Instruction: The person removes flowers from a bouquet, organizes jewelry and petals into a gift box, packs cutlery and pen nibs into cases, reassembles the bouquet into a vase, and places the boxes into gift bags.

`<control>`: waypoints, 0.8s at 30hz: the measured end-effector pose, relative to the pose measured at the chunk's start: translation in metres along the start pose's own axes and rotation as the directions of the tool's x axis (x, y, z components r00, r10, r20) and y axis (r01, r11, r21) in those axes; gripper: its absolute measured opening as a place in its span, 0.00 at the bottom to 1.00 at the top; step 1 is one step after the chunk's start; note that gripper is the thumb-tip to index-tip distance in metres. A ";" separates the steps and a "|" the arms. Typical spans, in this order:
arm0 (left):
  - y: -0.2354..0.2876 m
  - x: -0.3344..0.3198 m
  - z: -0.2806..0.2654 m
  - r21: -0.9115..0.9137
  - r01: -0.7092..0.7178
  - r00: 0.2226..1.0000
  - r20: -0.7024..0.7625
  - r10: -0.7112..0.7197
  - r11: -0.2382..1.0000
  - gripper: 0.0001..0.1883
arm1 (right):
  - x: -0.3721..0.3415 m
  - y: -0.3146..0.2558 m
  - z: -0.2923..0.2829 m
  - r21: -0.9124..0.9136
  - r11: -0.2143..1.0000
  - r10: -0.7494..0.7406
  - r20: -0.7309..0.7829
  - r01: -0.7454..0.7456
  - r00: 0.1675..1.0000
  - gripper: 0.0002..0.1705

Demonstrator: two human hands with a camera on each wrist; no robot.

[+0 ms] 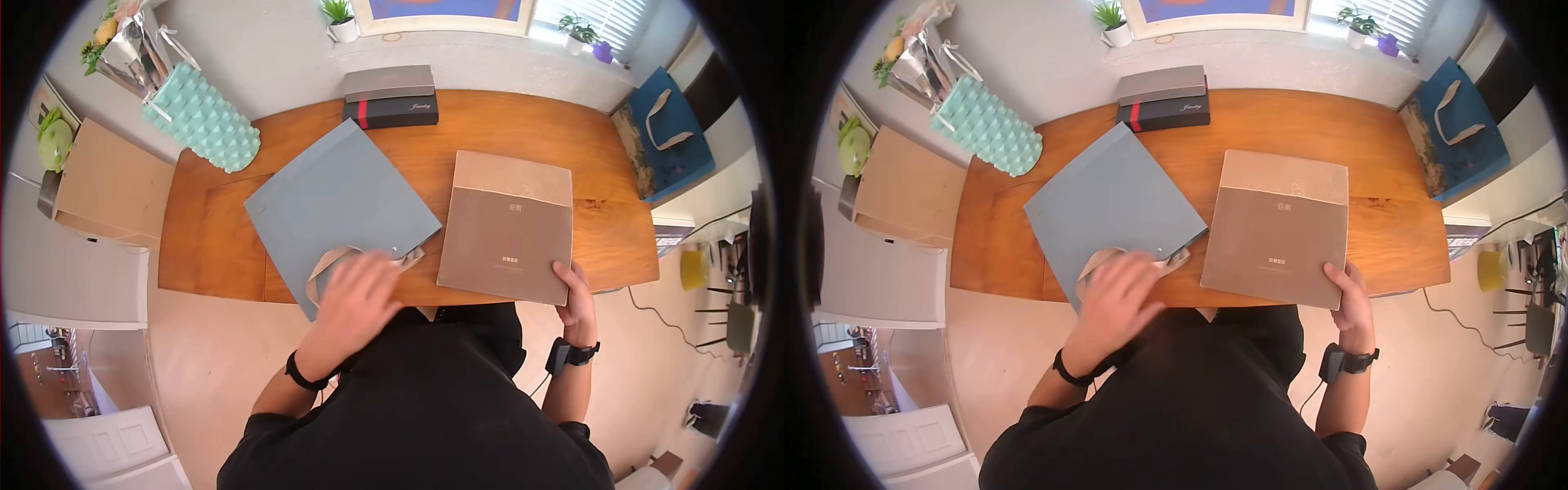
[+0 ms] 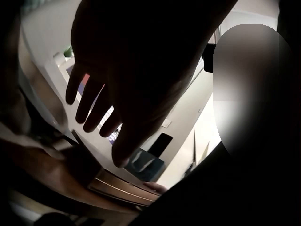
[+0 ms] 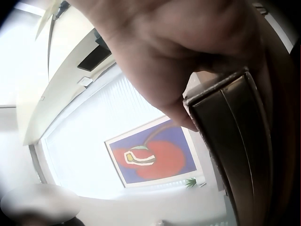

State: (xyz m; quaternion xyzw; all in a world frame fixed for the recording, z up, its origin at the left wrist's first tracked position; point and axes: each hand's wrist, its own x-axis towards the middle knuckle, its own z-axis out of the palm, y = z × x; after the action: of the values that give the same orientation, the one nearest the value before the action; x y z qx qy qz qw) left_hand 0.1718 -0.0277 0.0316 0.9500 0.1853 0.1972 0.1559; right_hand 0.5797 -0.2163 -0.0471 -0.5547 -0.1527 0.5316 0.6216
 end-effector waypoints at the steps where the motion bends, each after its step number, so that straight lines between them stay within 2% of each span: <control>1: -0.006 -0.008 -0.004 0.143 0.144 0.989 -0.036 -0.140 0.979 0.40 | -0.003 0.001 0.008 -0.032 0.999 -0.015 -0.036 0.014 0.999 0.42; 2: -0.012 -0.014 -0.007 0.279 0.282 0.959 -0.090 -0.268 0.918 0.40 | -0.006 0.003 0.014 -0.063 0.998 -0.033 -0.072 0.028 0.997 0.42; 5: -0.024 -0.027 -0.015 0.385 0.340 0.939 -0.083 -0.335 0.858 0.41 | -0.008 0.008 0.026 -0.076 0.993 -0.101 -0.066 0.095 0.993 0.41; 6: -0.026 -0.028 -0.017 0.387 0.334 0.941 -0.077 -0.331 0.860 0.41 | -0.008 0.009 0.025 -0.071 0.993 -0.100 -0.072 0.095 0.992 0.41; 8: -0.028 -0.030 -0.017 0.430 0.322 0.946 -0.112 -0.304 0.844 0.32 | -0.008 0.010 0.018 -0.095 0.989 -0.118 -0.050 0.113 0.992 0.41; 9: -0.032 -0.032 -0.015 0.428 0.322 0.946 -0.113 -0.303 0.845 0.32 | -0.011 0.010 0.016 -0.097 0.989 -0.118 -0.051 0.113 0.992 0.41; 11: -0.040 -0.033 -0.011 0.388 0.263 0.965 -0.108 -0.240 0.883 0.21 | -0.018 0.008 0.012 -0.067 0.983 -0.174 -0.019 0.172 0.985 0.41; 12: -0.041 -0.032 -0.009 0.387 0.267 0.964 -0.113 -0.242 0.883 0.21 | -0.021 0.009 0.008 -0.071 0.982 -0.176 -0.016 0.174 0.984 0.41; 14: -0.036 -0.018 -0.012 0.269 0.263 0.952 -0.230 -0.204 0.926 0.11 | -0.027 0.009 -0.002 0.038 0.982 -0.186 0.001 0.186 0.983 0.44; 15: -0.034 -0.014 -0.015 0.266 0.262 0.951 -0.235 -0.201 0.928 0.11 | -0.031 0.008 -0.006 0.034 0.981 -0.191 0.000 0.191 0.982 0.44; 17: -0.029 -0.006 -0.022 0.020 0.383 0.900 -0.234 -0.368 0.924 0.09 | -0.037 0.005 -0.012 0.104 0.976 -0.187 -0.053 0.192 0.981 0.47; 18: -0.027 0.001 -0.028 0.018 0.381 0.900 -0.237 -0.366 0.925 0.09 | -0.040 0.005 -0.015 0.102 0.975 -0.191 -0.053 0.196 0.980 0.47; 20: -0.022 0.017 -0.036 -0.106 0.399 0.854 -0.320 -0.411 0.911 0.05 | -0.046 0.003 -0.024 0.134 0.966 -0.205 -0.128 0.222 0.970 0.48; 21: -0.023 0.023 -0.037 -0.105 0.396 0.853 -0.324 -0.408 0.912 0.05 | -0.049 0.002 -0.027 0.134 0.965 -0.210 -0.126 0.226 0.970 0.48; 23: -0.024 0.034 -0.037 -0.281 0.373 0.827 -0.331 -0.454 0.884 0.05 | -0.060 -0.003 -0.030 0.117 0.951 -0.262 -0.178 0.285 0.948 0.49; 24: -0.025 0.037 -0.034 -0.280 0.369 0.829 -0.333 -0.450 0.886 0.05 | -0.067 -0.006 -0.030 0.119 0.950 -0.266 -0.180 0.289 0.947 0.49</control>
State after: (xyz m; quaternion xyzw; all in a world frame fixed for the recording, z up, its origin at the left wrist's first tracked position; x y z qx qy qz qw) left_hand 0.1812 0.0169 0.0642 0.8083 0.3916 0.3610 0.2510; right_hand 0.5807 -0.2865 -0.0254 -0.5228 -0.1400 0.4014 0.7389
